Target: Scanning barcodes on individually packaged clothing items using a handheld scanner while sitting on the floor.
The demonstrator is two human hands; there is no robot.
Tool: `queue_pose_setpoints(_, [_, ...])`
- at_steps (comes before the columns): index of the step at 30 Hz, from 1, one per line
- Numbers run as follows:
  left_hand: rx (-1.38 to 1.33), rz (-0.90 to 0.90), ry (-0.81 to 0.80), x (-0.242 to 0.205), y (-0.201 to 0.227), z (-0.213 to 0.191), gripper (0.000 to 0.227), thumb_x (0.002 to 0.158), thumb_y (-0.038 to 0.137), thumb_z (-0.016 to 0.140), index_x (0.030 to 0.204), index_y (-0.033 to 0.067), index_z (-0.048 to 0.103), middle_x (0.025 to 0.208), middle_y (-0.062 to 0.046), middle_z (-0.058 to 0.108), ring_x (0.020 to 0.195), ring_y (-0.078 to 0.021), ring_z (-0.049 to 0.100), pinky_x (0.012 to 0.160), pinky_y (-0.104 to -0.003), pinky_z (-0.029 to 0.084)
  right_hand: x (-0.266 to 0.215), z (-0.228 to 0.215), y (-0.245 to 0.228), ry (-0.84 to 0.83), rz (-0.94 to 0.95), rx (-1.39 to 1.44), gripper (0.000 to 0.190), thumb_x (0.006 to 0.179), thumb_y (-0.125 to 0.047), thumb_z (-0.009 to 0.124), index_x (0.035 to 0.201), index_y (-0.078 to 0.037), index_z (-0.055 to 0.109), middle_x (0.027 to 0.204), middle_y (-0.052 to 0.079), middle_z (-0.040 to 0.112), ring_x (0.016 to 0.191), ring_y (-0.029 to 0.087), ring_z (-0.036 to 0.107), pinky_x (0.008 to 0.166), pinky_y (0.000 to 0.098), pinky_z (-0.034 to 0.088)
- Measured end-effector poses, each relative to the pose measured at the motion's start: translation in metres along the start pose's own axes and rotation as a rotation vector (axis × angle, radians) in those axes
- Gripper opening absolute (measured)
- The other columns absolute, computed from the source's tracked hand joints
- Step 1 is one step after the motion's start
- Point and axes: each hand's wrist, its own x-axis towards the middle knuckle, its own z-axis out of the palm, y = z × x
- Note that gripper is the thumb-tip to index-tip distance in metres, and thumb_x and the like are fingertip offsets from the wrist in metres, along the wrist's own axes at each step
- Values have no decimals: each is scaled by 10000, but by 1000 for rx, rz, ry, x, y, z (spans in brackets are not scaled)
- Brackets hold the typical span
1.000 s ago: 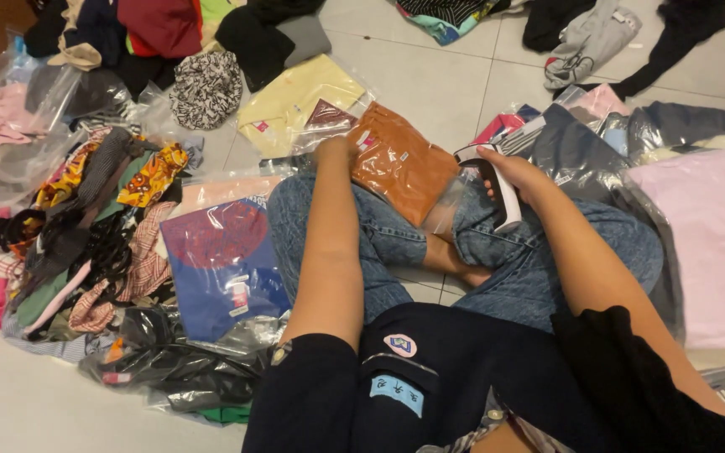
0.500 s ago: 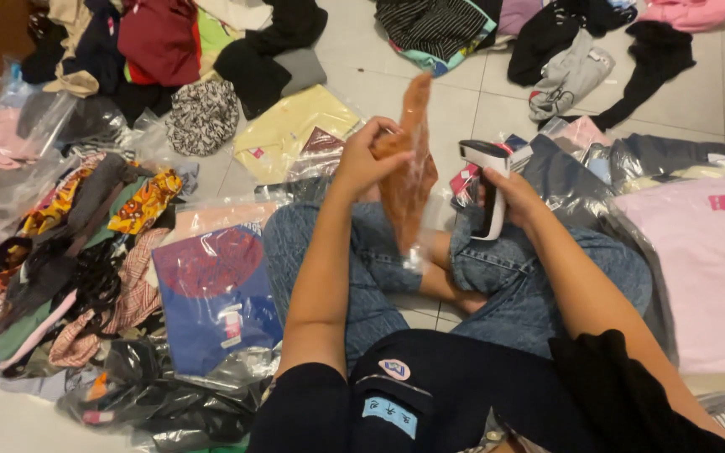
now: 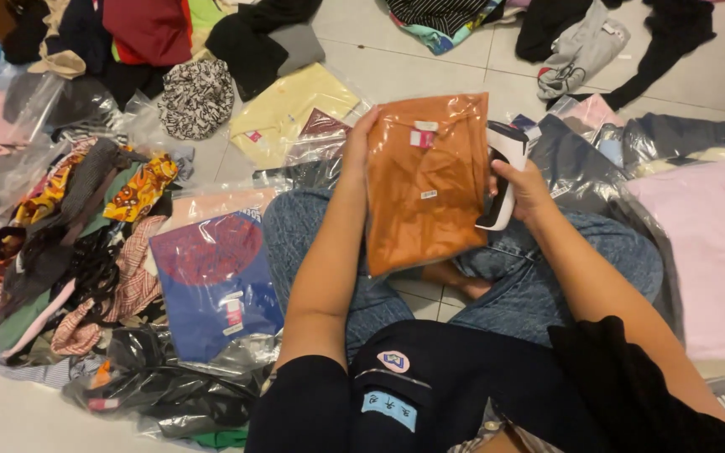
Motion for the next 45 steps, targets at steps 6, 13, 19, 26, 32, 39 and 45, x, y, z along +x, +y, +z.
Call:
queue_pose_setpoints(6, [402,-231,25,-155,100,108,1142,809,808,485,1575,-35,411,1631,-254,412,1544,-311,353,1318,-413,108,-4,17,-17,161,141,-132,342,827,-125,909,944,-38,600,679,76,610,441,196,632,459,344,561])
queue_pose_setpoints(13, [8,-445,-508,-47,-1,3,1225,752,972,445,1449,-29,565,1458,-312,564,1302,-498,604,1110,-644,486,4,5,-17,247,255,-231,351,793,-146,914,946,-17,626,678,63,609,483,194,671,480,345,603])
queue_pose_setpoints(19, [-31,-273,-465,-59,-9,20,1214,815,997,354,1469,-2,571,1460,-244,589,1357,-397,567,1165,-511,481,23,-21,-13,365,178,-87,353,818,-167,929,978,-24,649,703,78,651,495,202,696,517,367,636])
queue_pose_setpoints(26, [433,-239,-98,-49,-19,15,972,748,494,899,1416,-79,487,1384,-277,492,1287,-418,528,1072,-599,464,-10,35,-56,239,137,-127,315,852,-201,886,979,-40,647,735,118,685,487,197,689,485,347,604])
queue_pose_setpoints(32, [248,8,-303,-54,-2,-19,571,997,359,785,1426,25,611,1380,-178,661,1255,-295,650,1127,-534,484,-20,28,-42,-12,-12,-259,289,854,-211,871,984,-50,670,602,85,621,505,179,657,561,281,535])
queue_pose_setpoints(39, [-14,28,-120,-35,-61,-60,451,996,348,748,1327,48,683,1218,-170,747,1093,-267,734,989,-467,589,-30,40,-56,-50,1,-314,337,857,-196,880,1028,-33,639,666,108,653,522,186,659,565,285,529])
queue_pose_setpoints(45, [-62,30,-131,-7,-71,-42,292,965,285,769,1137,55,719,1084,-172,778,985,-273,759,928,-448,605,-54,49,-65,-165,57,-182,409,993,-452,676,1002,-48,615,537,67,541,351,150,535,373,269,384])
